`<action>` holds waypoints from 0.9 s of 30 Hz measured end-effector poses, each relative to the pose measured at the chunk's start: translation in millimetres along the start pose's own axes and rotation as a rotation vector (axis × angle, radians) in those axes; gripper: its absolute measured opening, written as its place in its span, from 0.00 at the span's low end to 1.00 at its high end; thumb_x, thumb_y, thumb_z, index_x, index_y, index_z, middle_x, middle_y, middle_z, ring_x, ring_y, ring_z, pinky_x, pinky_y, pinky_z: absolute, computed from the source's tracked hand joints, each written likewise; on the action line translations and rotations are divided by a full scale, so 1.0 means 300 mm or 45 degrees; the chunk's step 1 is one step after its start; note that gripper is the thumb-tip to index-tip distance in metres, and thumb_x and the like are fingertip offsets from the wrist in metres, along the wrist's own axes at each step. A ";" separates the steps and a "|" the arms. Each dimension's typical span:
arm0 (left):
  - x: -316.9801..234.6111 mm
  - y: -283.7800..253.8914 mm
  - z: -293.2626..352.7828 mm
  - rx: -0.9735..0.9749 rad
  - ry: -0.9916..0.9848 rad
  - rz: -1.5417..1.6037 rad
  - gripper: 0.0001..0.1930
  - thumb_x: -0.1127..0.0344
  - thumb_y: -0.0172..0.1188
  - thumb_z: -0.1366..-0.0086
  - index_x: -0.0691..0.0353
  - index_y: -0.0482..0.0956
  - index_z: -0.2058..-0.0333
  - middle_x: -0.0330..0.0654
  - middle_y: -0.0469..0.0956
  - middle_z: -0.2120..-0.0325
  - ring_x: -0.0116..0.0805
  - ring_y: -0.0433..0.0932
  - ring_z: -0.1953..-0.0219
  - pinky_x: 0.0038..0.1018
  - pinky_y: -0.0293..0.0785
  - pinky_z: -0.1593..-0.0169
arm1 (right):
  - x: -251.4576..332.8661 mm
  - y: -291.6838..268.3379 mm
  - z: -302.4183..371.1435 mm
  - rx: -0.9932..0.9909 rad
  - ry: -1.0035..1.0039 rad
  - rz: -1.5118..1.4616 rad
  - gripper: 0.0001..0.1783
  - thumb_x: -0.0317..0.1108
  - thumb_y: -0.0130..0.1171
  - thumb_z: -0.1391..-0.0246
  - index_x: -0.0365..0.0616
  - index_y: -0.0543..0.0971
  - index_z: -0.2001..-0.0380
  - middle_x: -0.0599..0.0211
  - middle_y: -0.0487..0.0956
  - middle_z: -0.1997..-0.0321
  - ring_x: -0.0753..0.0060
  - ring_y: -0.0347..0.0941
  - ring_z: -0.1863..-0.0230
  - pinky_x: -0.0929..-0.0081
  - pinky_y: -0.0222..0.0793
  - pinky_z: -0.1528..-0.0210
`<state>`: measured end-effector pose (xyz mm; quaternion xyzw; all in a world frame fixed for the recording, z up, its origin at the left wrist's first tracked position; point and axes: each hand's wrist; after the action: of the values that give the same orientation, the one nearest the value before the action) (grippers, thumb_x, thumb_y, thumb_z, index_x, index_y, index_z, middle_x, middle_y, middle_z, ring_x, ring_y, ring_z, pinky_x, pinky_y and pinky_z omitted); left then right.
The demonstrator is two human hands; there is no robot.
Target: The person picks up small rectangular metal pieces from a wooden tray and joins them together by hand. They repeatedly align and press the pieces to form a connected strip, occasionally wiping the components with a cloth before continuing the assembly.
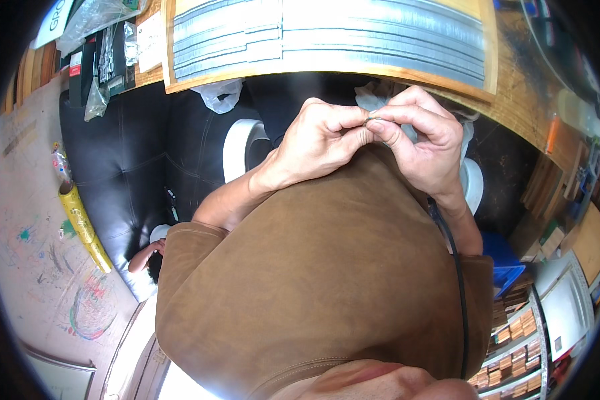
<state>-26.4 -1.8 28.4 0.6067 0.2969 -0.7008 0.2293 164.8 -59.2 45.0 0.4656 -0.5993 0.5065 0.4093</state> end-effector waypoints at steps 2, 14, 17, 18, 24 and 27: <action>-0.002 0.006 -0.001 -0.028 0.020 0.040 0.08 0.71 0.69 0.33 0.67 0.87 0.58 0.40 0.82 0.79 0.18 0.74 0.78 0.19 0.70 0.73 | -0.002 0.003 0.002 -0.016 -0.001 -0.012 0.05 0.21 0.71 0.48 0.38 0.88 0.66 0.67 0.82 0.68 0.78 0.78 0.67 0.81 0.74 0.65; -0.034 0.037 -0.020 -0.085 0.036 0.095 0.08 0.75 0.68 0.34 0.69 0.87 0.57 0.45 0.88 0.71 0.25 0.85 0.71 0.21 0.79 0.66 | 0.021 -0.038 0.012 -0.095 -0.026 0.068 0.05 0.20 0.71 0.48 0.37 0.87 0.66 0.67 0.81 0.69 0.78 0.77 0.68 0.81 0.72 0.65; -0.031 0.044 -0.006 -0.222 0.128 0.133 0.11 0.77 0.67 0.35 0.69 0.86 0.53 0.49 0.89 0.62 0.30 0.88 0.62 0.22 0.83 0.56 | 0.090 -0.179 -0.004 -0.255 -0.106 0.251 0.04 0.19 0.70 0.48 0.37 0.87 0.68 0.67 0.81 0.69 0.77 0.77 0.67 0.80 0.72 0.64; -0.030 0.041 -0.013 -0.239 0.164 0.172 0.12 0.78 0.67 0.35 0.69 0.86 0.53 0.49 0.88 0.61 0.30 0.88 0.61 0.22 0.83 0.55 | 0.132 -0.250 0.000 -0.348 -0.122 0.361 0.04 0.19 0.70 0.48 0.37 0.87 0.68 0.67 0.82 0.68 0.77 0.77 0.66 0.80 0.73 0.64; -0.062 0.051 -0.070 -0.097 0.271 0.151 0.12 0.78 0.67 0.35 0.67 0.86 0.52 0.48 0.89 0.61 0.30 0.88 0.61 0.21 0.84 0.55 | 0.176 -0.468 -0.005 -0.642 -0.122 1.132 0.05 0.21 0.70 0.46 0.39 0.88 0.66 0.66 0.84 0.66 0.77 0.80 0.65 0.80 0.75 0.62; -0.138 0.040 -0.115 -0.072 0.397 0.050 0.14 0.79 0.68 0.36 0.66 0.86 0.52 0.47 0.89 0.63 0.30 0.88 0.62 0.22 0.84 0.57 | 0.215 -0.378 -0.019 -0.387 -0.242 0.898 0.06 0.20 0.71 0.48 0.40 0.88 0.66 0.67 0.82 0.68 0.76 0.79 0.66 0.80 0.75 0.64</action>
<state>12.9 12.0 64.5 0.7071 0.3365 -0.5850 0.2111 260.3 -68.8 133.4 0.2099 -0.8259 0.4761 0.2172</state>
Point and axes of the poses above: each hand's wrist, its own z-axis away from the middle knuckle, its own y-axis out of the palm, x = y × z
